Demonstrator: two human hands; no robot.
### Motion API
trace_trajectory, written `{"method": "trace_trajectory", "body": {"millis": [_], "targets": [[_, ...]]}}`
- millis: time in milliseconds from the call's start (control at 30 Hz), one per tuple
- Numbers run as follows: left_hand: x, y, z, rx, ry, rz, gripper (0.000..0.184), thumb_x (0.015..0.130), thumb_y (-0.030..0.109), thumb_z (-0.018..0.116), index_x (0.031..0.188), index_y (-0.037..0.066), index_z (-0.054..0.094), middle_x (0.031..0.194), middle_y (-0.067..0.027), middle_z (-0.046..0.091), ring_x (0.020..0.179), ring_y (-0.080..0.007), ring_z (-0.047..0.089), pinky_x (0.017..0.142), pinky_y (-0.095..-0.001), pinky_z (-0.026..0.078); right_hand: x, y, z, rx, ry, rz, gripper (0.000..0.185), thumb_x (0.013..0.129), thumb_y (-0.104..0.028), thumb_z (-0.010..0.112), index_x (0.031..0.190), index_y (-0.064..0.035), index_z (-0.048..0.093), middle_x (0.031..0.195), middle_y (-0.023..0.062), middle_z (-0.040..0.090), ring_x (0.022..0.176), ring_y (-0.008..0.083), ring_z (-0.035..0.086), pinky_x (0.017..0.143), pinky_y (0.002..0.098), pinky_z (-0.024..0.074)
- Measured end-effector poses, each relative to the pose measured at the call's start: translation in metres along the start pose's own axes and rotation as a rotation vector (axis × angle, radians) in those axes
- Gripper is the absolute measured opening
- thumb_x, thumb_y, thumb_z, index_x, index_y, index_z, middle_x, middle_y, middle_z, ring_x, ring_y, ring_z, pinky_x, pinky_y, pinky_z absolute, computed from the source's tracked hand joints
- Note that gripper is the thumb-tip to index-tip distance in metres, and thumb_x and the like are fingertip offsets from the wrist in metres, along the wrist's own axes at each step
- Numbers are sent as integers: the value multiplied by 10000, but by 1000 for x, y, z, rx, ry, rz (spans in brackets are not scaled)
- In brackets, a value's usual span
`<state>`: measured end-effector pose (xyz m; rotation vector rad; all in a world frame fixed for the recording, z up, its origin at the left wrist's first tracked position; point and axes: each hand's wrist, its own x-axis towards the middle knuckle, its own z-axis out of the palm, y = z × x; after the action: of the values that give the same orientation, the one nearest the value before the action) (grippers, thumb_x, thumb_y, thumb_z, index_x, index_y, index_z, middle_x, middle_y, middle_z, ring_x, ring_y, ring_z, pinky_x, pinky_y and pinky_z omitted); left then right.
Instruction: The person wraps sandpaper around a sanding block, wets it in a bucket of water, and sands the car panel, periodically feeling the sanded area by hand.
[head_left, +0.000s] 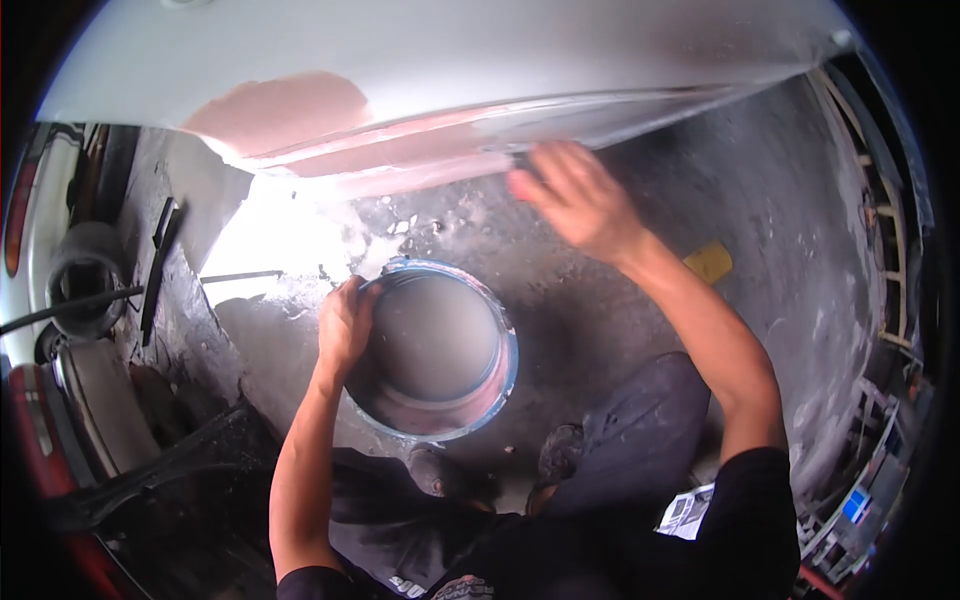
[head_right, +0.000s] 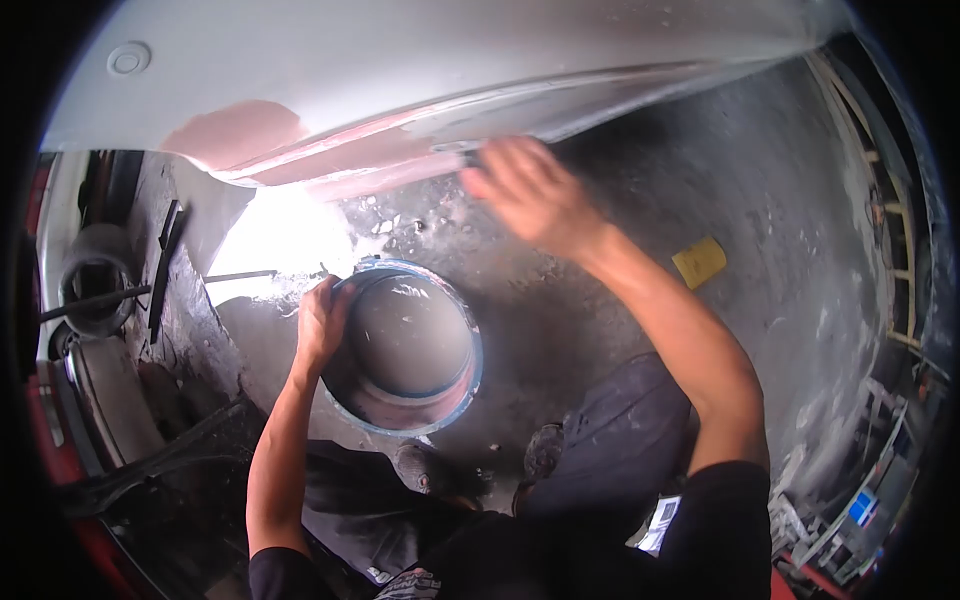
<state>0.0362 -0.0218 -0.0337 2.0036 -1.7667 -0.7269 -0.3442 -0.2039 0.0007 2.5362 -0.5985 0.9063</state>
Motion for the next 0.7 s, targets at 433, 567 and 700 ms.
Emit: {"method": "trace_trajectory", "body": {"millis": [433, 567, 700], "targets": [[-1, 3, -1, 56, 11, -48, 299, 1088, 251, 686, 1005, -37, 690, 887, -323, 706, 877, -554, 687, 777, -584, 518, 11, -38, 14, -1, 54, 142, 398, 969, -153, 817, 1346, -31, 779, 1419, 213, 695, 1288, 368, 676, 1100, 526, 595], [-1, 0, 1, 70, 0, -73, 296, 1086, 249, 690, 1002, -35, 687, 886, -319, 704, 879, -554, 687, 777, -582, 519, 24, -38, 8, 43, 30, 109, 395, 989, -175, 804, 1352, -24, 763, 1392, 218, 694, 1298, 369, 658, 1120, 512, 576], [1, 2, 0, 40, 37, -47, 300, 1089, 248, 685, 994, -37, 684, 901, -325, 709, 892, -556, 691, 786, -583, 522, -13, -14, 0, -60, 22, 162, 453, 954, -144, 842, 1374, -9, 739, 1374, 228, 689, 1267, 365, 657, 1113, 518, 573]]}}
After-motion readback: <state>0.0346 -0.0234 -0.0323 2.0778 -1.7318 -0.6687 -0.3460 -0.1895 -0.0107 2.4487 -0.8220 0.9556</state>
